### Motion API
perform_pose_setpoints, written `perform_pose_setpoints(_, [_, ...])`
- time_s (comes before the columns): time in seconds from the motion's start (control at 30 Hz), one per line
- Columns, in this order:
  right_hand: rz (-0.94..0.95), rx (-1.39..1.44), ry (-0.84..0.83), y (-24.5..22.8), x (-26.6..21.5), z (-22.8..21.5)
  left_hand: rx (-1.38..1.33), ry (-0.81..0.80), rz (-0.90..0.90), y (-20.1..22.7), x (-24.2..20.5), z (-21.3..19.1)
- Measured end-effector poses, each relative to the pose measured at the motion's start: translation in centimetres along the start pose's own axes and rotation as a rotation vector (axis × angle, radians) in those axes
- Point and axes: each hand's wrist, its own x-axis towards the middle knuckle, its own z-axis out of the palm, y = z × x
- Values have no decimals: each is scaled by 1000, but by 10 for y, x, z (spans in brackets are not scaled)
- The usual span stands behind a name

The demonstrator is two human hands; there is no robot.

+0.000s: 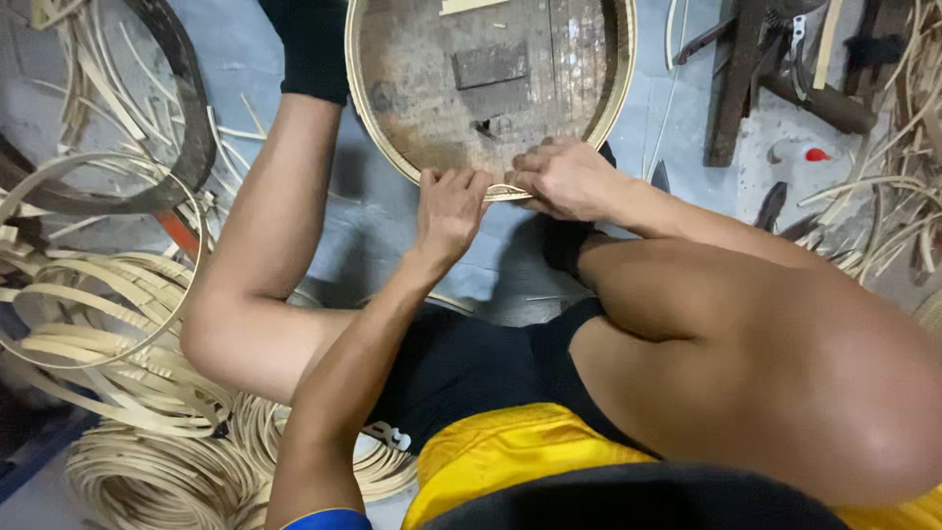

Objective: The person is weaving a circular bamboo basket by hand. They are sitting on the floor, using thin bamboo strips to create the basket's structure, and occasionally using a wooden mallet to secure the strips.

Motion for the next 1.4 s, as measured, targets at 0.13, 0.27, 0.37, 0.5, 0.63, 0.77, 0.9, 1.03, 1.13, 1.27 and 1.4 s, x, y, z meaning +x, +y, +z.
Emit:
perform_pose_setpoints(0.13, [136,-6,-57,-8,-5,17,5,18,-4,0,-3,6])
perform_pose_setpoints(0.27, [215,38,16,-12,0,14,-27,54,-3,1,0,5])
perform_pose_setpoints(0.37, [245,48,-41,-15,5,16,-48,39,-40,0,0,9])
perform_pose_setpoints(0.5, [249,-10,-157,-16,6,36,-45,83,-10,-1,-9,9])
perform_pose_setpoints(0.63, [174,-75,-97,-4,10,23,-45,122,47,3,9,-1])
perform_pose_setpoints(0.77, [83,64,21,-9,1,16,-28,41,13,3,0,-3])
perform_pose_setpoints(0.9, [43,98,-91,1,0,18,-10,47,29,1,0,2])
perform_pose_setpoints(1.03, [-44,161,1,4,4,23,92,43,61,-4,4,5])
perform_pose_setpoints(1.13, [31,289,373,26,-31,10,66,74,68,1,1,5])
perform_pose_setpoints(1.27, [787,-29,746,84,-116,10,113,77,20,-4,-15,23])
perform_pose_setpoints(1.4, [1252,-306,510,119,-177,38,129,10,-48,-9,-12,30])
